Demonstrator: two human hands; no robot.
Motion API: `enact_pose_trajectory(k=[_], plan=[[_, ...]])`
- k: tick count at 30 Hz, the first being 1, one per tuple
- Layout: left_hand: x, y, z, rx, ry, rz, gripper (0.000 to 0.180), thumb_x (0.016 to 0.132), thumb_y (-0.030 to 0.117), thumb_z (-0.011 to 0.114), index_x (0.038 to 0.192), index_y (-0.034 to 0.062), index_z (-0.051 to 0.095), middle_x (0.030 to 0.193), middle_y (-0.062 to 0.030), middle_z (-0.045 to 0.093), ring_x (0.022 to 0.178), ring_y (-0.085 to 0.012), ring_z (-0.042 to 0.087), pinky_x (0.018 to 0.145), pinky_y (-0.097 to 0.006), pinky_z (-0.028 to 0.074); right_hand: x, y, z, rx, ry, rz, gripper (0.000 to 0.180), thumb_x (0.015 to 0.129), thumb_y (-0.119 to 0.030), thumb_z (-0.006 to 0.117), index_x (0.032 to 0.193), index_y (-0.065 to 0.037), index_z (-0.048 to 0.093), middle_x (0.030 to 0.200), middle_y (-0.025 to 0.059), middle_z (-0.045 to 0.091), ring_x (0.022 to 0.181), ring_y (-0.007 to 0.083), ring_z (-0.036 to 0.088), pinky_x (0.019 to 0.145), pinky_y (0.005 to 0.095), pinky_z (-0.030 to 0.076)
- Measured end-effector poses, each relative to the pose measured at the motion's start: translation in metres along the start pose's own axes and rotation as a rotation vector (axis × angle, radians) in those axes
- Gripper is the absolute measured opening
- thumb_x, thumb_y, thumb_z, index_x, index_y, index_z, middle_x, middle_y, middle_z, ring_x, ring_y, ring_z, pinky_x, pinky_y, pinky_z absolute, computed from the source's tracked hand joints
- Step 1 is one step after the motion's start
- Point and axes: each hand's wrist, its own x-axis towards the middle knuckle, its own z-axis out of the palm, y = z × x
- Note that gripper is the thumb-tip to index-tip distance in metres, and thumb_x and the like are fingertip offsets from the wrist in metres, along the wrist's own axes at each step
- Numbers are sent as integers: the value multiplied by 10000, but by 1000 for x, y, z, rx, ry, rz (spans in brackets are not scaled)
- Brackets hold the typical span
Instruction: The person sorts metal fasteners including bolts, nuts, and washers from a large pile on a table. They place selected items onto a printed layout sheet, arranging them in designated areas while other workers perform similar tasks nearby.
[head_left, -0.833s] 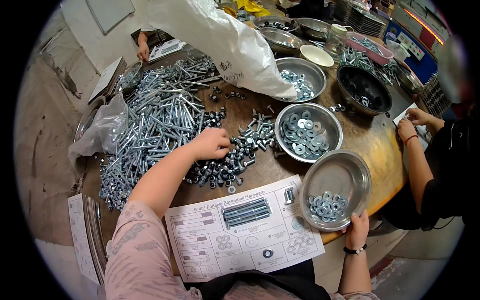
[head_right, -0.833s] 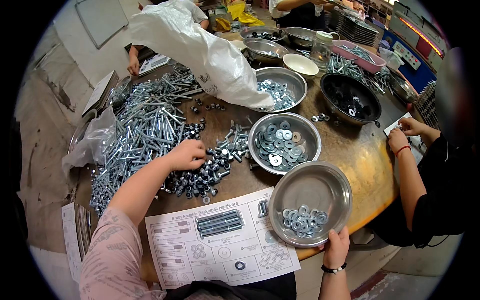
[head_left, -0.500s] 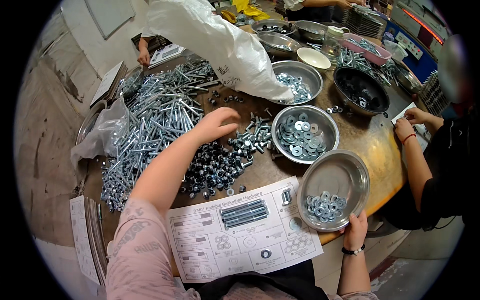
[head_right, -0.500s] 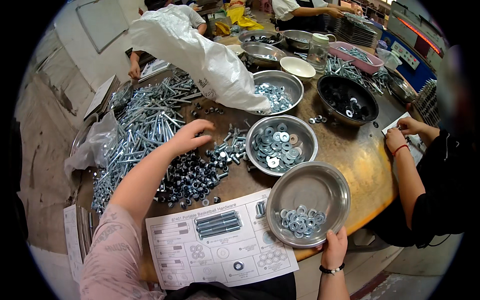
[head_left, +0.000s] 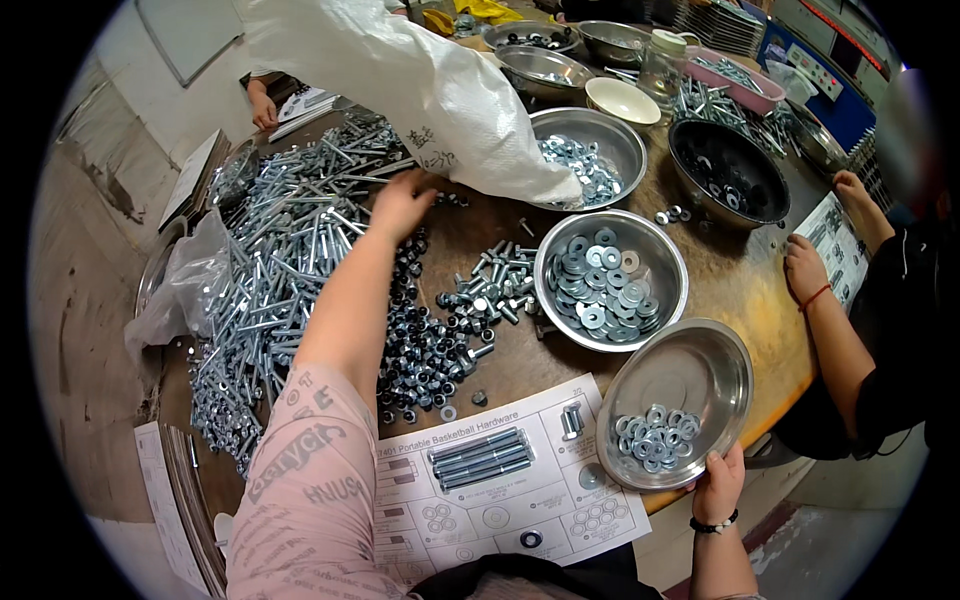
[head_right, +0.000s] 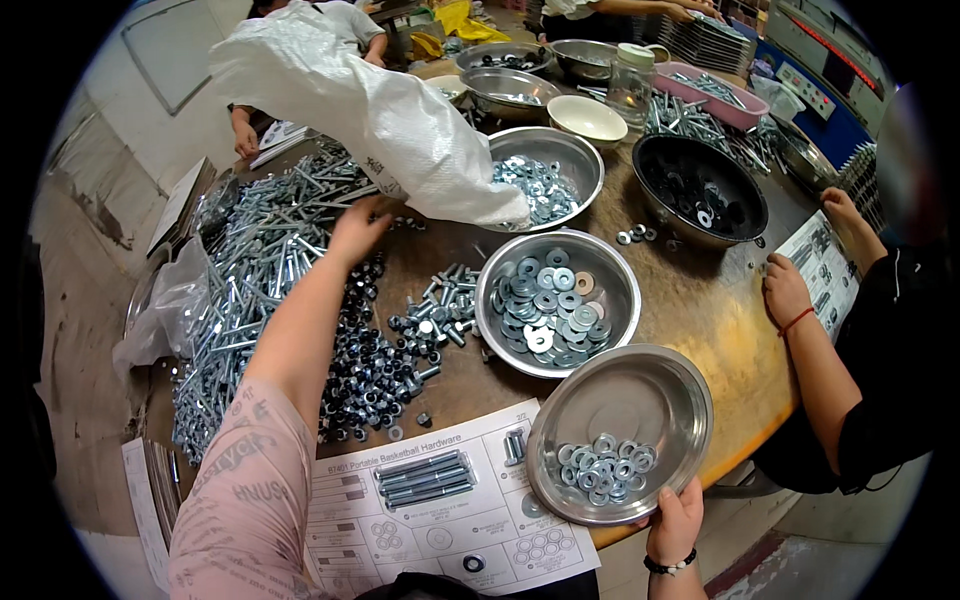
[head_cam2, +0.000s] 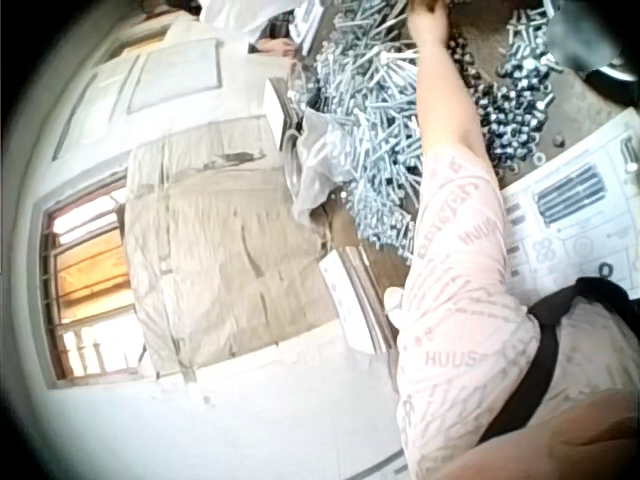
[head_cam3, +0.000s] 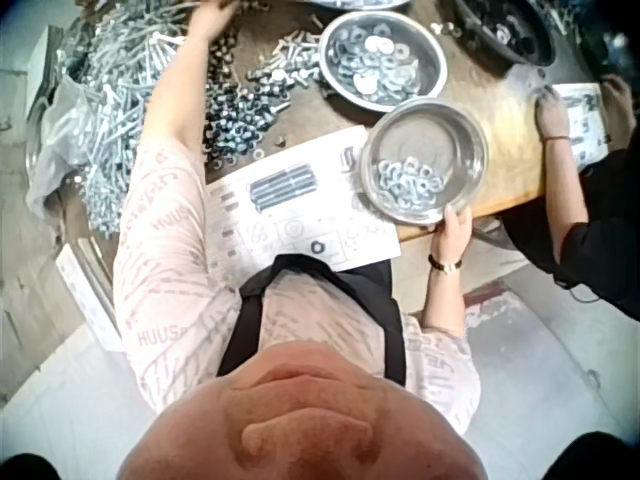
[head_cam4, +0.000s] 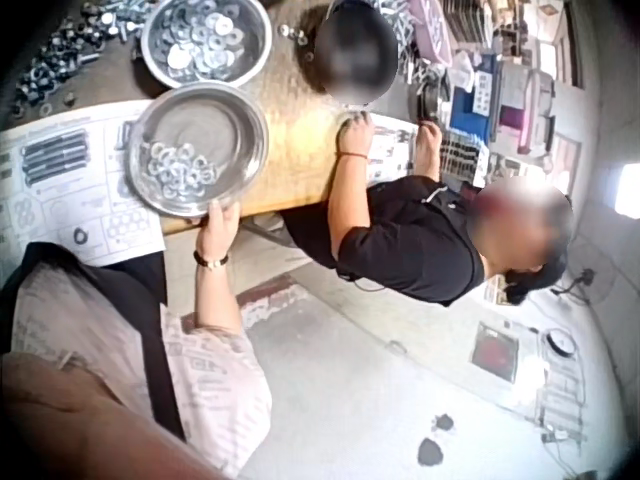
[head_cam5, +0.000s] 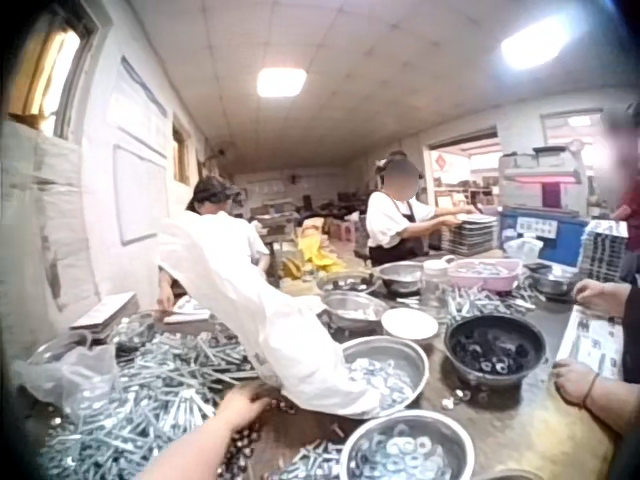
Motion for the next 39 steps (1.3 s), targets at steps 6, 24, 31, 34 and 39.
enact_pose_trajectory(k=[6, 24, 31, 34, 39], plan=[[24, -50, 34, -176, -80, -101, 481, 800, 342, 573, 1177, 49, 525, 1198, -182, 508, 1128, -315, 467, 957, -360, 359, 0, -2, 1, -63, 47, 7, 348, 825, -100, 456, 1144, 33, 409, 876, 98, 560, 513, 108, 490, 389, 211, 390], [-67, 55, -17, -261, -536, 465, 271, 699, 248, 683, 905, 80, 630, 1004, -128, 551, 983, -297, 513, 866, -374, 407, 0, -2, -3, -41, -51, -20, 361, 827, -53, 413, 1177, 33, 402, 918, 103, 560, 517, 107, 481, 419, 209, 389], [-122, 57, -56, -90, -585, 514, 200, 748, 267, 630, 873, 111, 624, 988, -78, 543, 981, -267, 486, 869, -359, 376, -1, 1, -6, -7, -73, -38, 302, 843, -64, 424, 1134, 19, 426, 832, 92, 566, 509, 111, 486, 432, 216, 393], [-127, 56, -71, -116, -635, 539, 203, 757, 265, 628, 852, 86, 637, 957, -83, 571, 939, -265, 526, 835, -350, 413, -1, 3, -6, 0, -78, -44, 295, 845, -65, 429, 1129, 16, 430, 816, 87, 566, 510, 115, 490, 436, 218, 393], [-117, 80, -76, -205, -457, 379, 308, 780, 255, 607, 1017, 58, 594, 1031, -121, 569, 983, -285, 536, 857, -353, 427, -2, 2, -6, -12, -75, -59, 288, 849, -70, 430, 1125, 12, 432, 810, 83, 567, 506, 117, 488, 438, 219, 393]])
